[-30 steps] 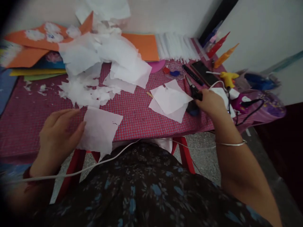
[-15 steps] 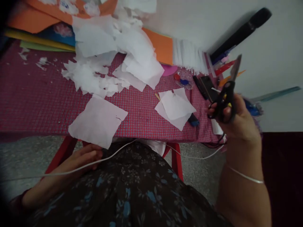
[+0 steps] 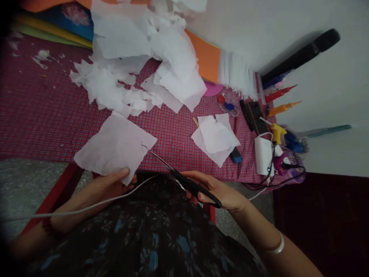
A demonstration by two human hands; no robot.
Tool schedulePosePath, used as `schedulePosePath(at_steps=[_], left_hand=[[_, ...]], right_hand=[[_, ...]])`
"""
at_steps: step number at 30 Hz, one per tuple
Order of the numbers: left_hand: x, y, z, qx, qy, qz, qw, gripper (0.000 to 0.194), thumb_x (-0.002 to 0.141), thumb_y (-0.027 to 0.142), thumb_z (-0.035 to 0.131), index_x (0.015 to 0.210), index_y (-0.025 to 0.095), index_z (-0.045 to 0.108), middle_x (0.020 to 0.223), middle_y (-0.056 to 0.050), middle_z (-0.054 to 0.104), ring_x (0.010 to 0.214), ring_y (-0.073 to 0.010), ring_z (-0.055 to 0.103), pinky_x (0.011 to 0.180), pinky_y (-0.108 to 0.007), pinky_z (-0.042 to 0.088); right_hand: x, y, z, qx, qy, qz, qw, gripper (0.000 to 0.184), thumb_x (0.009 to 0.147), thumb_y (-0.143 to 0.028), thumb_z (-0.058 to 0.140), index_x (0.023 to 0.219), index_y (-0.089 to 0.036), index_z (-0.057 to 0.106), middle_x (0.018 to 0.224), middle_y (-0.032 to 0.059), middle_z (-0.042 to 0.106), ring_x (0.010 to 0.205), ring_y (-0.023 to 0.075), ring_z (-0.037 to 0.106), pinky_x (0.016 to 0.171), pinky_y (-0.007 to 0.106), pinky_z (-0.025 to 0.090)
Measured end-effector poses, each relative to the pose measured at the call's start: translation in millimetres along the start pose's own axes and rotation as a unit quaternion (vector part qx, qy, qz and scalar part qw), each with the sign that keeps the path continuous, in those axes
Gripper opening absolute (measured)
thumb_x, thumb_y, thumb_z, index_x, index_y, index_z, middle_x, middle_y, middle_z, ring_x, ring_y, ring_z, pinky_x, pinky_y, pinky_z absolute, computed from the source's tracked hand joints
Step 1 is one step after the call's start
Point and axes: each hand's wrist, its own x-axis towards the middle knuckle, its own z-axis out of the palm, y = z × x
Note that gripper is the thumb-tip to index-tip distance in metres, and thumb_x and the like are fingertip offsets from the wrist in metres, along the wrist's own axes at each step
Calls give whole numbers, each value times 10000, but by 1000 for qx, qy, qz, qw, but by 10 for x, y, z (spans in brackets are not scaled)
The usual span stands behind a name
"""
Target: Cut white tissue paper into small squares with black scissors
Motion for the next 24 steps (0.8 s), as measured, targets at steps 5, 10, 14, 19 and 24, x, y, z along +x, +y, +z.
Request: schedulePosePath(at_steps=[5,10,14,19,24], left_hand=[[-41,42,-12,-1,-50,-97,994,178,839,314,780,884,143,763,812,-91,761,743,-255,741,801,-382,602],[-61,101,-21,65,-8,-90,994,288,797,324,797,1033,160,796,916,-107,794,994,-347,752,916,-436,580],[-70,110,-36,111,26,-92,989,456,721,327,842,1145,172,780,1030,-111,800,1153,-372,704,1042,-453,522],[-74,63,-61,128,24,-129,983,510,723,415,843,1148,139,778,1053,-141,796,1166,-402,693,1039,-473,522],[-64,10,-67,94,8,-91,991,442,740,300,820,1155,155,775,1097,-117,792,1131,-373,714,987,-448,555]], right_hand=[[98,-102,15,22,-12,25,999,878,807,-633,791,1490,-175,484,1020,60,642,845,149,613,732,271,485],[341,-222,-1,33,-59,49,997,930,786,-617,818,1505,-166,438,991,41,623,827,134,602,682,245,465],[412,-294,105,23,-42,56,997,910,762,-592,848,1477,-180,465,963,24,606,780,116,565,592,209,418],[387,-232,234,31,-11,32,999,843,784,-561,841,1456,-193,490,932,11,601,717,96,538,536,193,378],[360,-130,265,31,0,4,999,786,791,-524,849,1435,-211,523,936,11,608,729,94,537,560,196,382]])
